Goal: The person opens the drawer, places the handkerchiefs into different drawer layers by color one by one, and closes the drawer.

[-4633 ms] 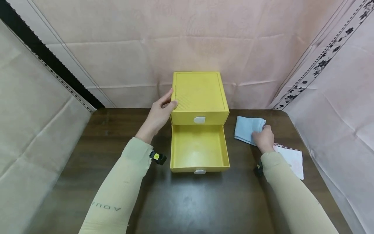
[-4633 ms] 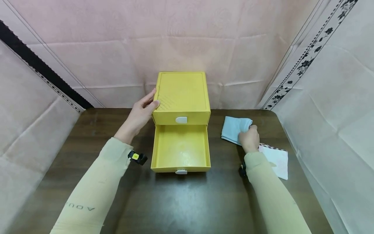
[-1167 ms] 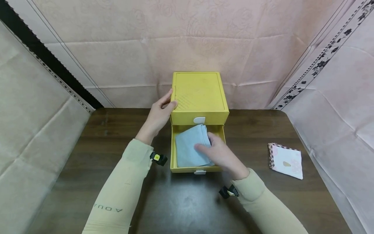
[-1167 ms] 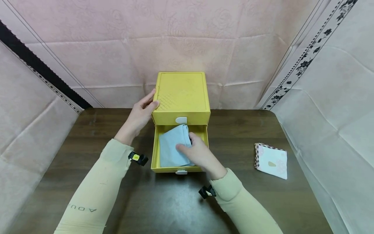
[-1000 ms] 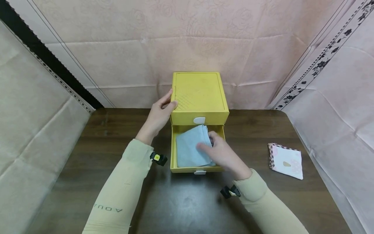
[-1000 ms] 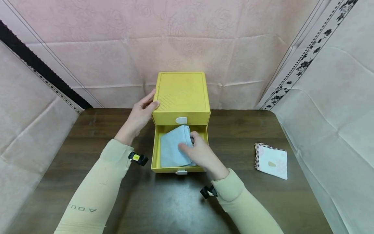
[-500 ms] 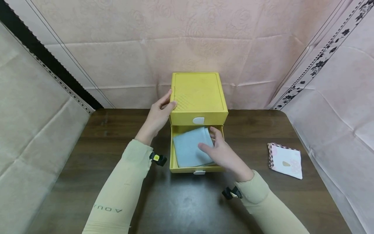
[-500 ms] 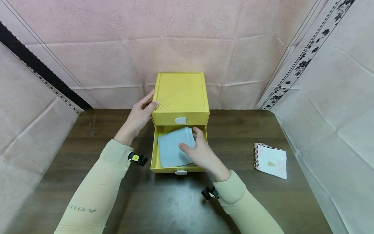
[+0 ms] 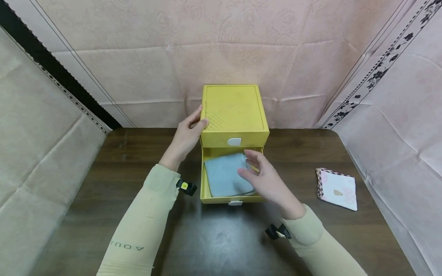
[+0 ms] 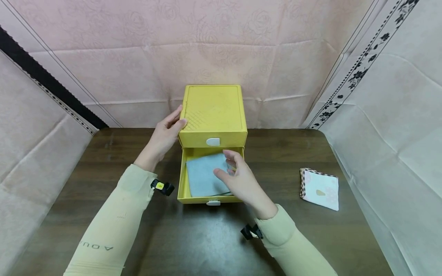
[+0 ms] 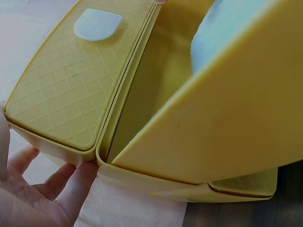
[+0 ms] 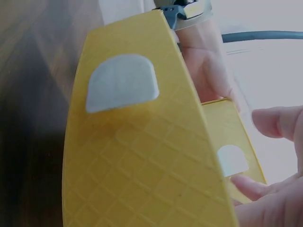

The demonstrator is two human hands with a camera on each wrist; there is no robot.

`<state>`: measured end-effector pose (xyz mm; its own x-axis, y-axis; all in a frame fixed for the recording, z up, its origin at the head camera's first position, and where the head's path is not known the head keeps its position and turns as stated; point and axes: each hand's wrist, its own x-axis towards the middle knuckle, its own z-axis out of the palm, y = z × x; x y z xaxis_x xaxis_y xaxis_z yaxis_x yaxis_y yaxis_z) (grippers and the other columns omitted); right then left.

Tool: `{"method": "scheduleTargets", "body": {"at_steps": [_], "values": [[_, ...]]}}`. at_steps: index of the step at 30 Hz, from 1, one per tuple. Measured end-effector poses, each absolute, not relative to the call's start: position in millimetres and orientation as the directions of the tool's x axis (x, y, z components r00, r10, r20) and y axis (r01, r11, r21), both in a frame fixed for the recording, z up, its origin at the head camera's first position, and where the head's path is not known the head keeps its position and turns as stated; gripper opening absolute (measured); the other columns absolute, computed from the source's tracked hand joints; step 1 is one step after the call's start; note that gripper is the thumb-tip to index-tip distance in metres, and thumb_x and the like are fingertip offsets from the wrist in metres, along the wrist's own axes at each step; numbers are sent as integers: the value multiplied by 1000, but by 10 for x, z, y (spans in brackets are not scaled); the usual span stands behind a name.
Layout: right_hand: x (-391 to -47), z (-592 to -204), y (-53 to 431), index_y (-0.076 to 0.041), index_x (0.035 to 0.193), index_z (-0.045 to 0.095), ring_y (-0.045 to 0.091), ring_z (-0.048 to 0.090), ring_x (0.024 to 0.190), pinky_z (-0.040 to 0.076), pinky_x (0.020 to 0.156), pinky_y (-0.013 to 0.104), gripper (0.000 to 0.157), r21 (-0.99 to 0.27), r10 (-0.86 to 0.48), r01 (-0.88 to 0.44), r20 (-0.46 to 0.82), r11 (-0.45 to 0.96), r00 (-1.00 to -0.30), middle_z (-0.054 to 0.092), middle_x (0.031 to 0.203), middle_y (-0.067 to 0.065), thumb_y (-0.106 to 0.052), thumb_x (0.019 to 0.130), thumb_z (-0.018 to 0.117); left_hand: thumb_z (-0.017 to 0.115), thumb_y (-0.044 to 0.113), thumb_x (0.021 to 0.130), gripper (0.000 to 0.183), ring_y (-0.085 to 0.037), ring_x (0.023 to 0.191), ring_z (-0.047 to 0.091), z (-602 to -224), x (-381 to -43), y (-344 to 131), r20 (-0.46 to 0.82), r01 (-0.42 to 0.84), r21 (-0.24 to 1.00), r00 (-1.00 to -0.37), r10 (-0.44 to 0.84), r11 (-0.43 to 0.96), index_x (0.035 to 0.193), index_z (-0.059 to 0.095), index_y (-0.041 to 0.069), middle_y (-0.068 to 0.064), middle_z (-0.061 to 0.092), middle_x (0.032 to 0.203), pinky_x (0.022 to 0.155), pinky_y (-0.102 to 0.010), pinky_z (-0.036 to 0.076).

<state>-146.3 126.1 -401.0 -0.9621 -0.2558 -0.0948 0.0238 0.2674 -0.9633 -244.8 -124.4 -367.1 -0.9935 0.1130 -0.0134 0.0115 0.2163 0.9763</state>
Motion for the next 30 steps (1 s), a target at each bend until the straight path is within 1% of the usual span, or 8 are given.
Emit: {"method": "scheduleTargets", "body": {"at_steps": [1, 5, 7, 10, 16, 21, 27, 30], "values": [[-1445, -3998, 1265, -11, 143, 40, 23, 42, 132, 39, 104, 44, 64, -973, -255, 32, -91, 229, -963, 41, 146, 7, -32, 90, 70, 56, 36, 98, 59, -13, 123, 48, -3703, -2474, -1251, -12, 12, 977, -994, 112, 214, 151, 31, 35, 0, 44, 144, 97, -35, 45], [-1358, -3946, 1261, -7, 136, 46, 35, 53, 119, 49, 93, 43, 54, -996, -272, 85, -90, 32, -958, 49, 137, 16, -24, 91, 70, 58, 42, 96, 58, -11, 122, 48, -3820, -2558, -1272, -4, 18, 979, -994, 107, 205, 148, 33, 42, 4, 45, 142, 97, -35, 45], [-1307, -3917, 1247, -4, 134, 46, 40, 54, 114, 51, 90, 44, 50, -993, -290, 110, -92, -47, -953, 52, 132, 19, -21, 92, 68, 59, 45, 95, 57, -10, 121, 48, -3845, -2569, -1274, 5, 26, 980, -995, 104, 199, 146, 34, 45, 5, 46, 141, 97, -35, 45], [-1229, -3883, 1223, -5, 132, 48, 42, 55, 109, 52, 87, 46, 45, -986, -320, 136, -100, -92, -942, 56, 125, 19, -19, 94, 66, 59, 47, 94, 56, -11, 120, 49, -3859, -2568, -1275, 16, 35, 981, -995, 102, 192, 144, 35, 48, 5, 47, 140, 96, -35, 46], [-1107, -3897, 1206, -1, 131, 47, 40, 58, 99, 54, 80, 41, 44, -972, -430, 218, -158, -93, -889, 55, 119, 28, -24, 96, 62, 60, 50, 92, 56, -12, 120, 49, -3862, -2557, -1277, 23, 41, 981, -995, 96, 191, 144, 36, 49, 5, 47, 139, 95, -36, 47], [-1059, -3961, 1225, 0, 125, 51, 30, 60, 90, 54, 74, 36, 38, -964, -495, 257, -188, -74, -849, 54, 116, 31, -25, 98, 60, 59, 52, 92, 58, -12, 120, 49, -3860, -2552, -1279, 15, 34, 979, -995, 95, 202, 145, 35, 48, 5, 47, 139, 95, -36, 47], [-968, -4034, 1258, 8, 114, 53, 28, 61, 85, 56, 71, 39, 37, -973, -549, 228, -205, 27, -810, 62, 105, 24, -26, 99, 58, 60, 52, 92, 58, -12, 119, 49, -3866, -2559, -1279, 18, 37, 980, -995, 97, 196, 144, 36, 49, 4, 47, 138, 95, -36, 47], [-900, -4089, 1267, 7, 110, 57, 31, 63, 84, 56, 70, 42, 33, -974, -572, 212, -219, 80, -790, 65, 101, 20, -24, 98, 58, 60, 52, 92, 58, -12, 119, 49, -3861, -2558, -1282, 16, 35, 979, -995, 95, 199, 144, 35, 48, 4, 47, 139, 96, -36, 46]]}}
